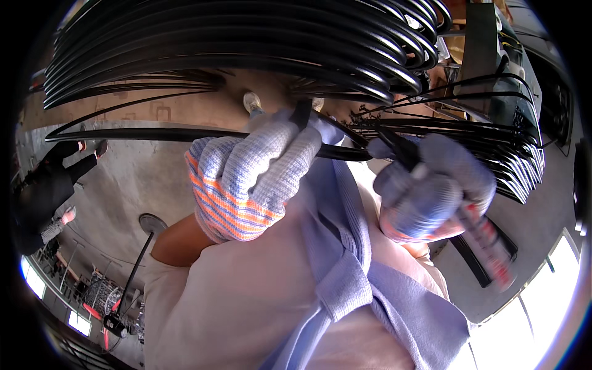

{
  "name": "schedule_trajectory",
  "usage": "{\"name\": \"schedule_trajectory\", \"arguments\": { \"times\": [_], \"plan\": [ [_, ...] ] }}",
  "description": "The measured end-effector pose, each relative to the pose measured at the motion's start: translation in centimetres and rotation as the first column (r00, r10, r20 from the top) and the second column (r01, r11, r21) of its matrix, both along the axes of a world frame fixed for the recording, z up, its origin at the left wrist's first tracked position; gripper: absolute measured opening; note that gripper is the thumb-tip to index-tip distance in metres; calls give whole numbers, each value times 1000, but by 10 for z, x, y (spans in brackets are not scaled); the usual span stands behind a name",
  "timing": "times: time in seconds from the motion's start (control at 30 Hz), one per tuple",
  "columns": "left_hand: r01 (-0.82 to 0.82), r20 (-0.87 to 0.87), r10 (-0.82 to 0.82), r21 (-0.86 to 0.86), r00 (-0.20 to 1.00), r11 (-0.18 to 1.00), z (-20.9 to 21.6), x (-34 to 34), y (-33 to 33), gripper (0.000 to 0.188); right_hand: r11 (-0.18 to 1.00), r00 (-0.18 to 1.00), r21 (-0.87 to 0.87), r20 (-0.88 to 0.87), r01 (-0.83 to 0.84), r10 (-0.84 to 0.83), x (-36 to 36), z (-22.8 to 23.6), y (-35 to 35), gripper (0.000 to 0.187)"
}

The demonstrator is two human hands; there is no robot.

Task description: The person uses a white marker to label a stack of black metal frames held by a coworker. They write on the side of the frames and then move the stack to a different position on the rack.

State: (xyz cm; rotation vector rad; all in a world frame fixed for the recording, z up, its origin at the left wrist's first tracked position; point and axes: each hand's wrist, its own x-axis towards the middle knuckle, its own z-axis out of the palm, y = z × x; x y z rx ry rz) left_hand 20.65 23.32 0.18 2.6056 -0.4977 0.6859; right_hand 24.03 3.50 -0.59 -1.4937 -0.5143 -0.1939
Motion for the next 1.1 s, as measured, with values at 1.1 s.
{"name": "schedule_trajectory", "arguments": {
  "times": [1.1],
  "plan": [
    [-77,-109,77,1,991,997,-6,5,17,30,552,564,717,-688,427,457,38,-31,-39,27]
  ]
}}
